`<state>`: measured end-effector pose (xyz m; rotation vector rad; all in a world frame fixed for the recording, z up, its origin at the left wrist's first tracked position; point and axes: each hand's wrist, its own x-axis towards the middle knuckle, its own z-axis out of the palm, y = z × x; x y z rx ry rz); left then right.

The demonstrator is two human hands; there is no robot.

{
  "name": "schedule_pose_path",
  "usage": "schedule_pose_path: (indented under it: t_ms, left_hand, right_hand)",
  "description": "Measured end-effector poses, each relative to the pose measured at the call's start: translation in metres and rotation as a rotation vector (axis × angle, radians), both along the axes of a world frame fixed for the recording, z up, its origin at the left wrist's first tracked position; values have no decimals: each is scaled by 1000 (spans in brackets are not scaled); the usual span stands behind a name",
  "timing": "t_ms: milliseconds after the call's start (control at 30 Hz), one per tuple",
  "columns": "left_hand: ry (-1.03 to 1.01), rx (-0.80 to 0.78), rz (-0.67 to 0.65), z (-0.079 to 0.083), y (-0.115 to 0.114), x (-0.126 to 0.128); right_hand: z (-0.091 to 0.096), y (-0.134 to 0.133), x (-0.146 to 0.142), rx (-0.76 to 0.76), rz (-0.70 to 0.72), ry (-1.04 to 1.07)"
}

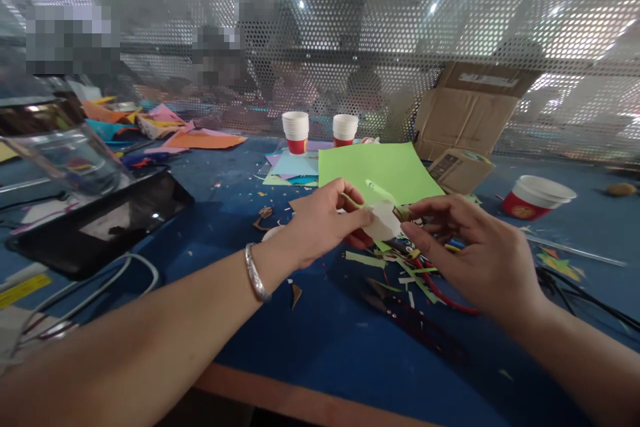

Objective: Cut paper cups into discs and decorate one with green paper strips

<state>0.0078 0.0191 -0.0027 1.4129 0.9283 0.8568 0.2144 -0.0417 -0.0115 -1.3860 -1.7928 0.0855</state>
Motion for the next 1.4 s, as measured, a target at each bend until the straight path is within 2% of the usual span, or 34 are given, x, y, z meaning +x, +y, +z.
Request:
schedule_pose_path:
  t_ms: [133, 333, 567, 700, 833, 967, 1233, 1400]
  left_hand:
    - [-123, -166, -90, 0, -10, 4]
    - [-144, -249, -124, 4, -14, 6]
    - [-280, -361, -177, 6, -18, 11]
    - [-322, -316, -255, 5, -19, 11]
    - [-348, -262, -246, -2, -17, 10]
    - [-321, -225, -213, -7, -15, 9]
    - [-194, -195, -220, -4, -15, 8]
    - [-200, -164, -210, -3, -18, 8]
  right_hand:
    - [0, -1, 2, 113, -53, -115]
    - [1, -3, -2, 265, -57, -263]
    - [1, -8, -4, 247, 21, -358]
    - [0, -8, -4, 259, 72, -363]
    - [-1, -6, -5, 244, 111, -310]
    - [-2, -5, -5, 155, 78, -187]
    - [2, -7, -4, -65, 69, 109]
    - [2, -4, -6, -115, 81, 175]
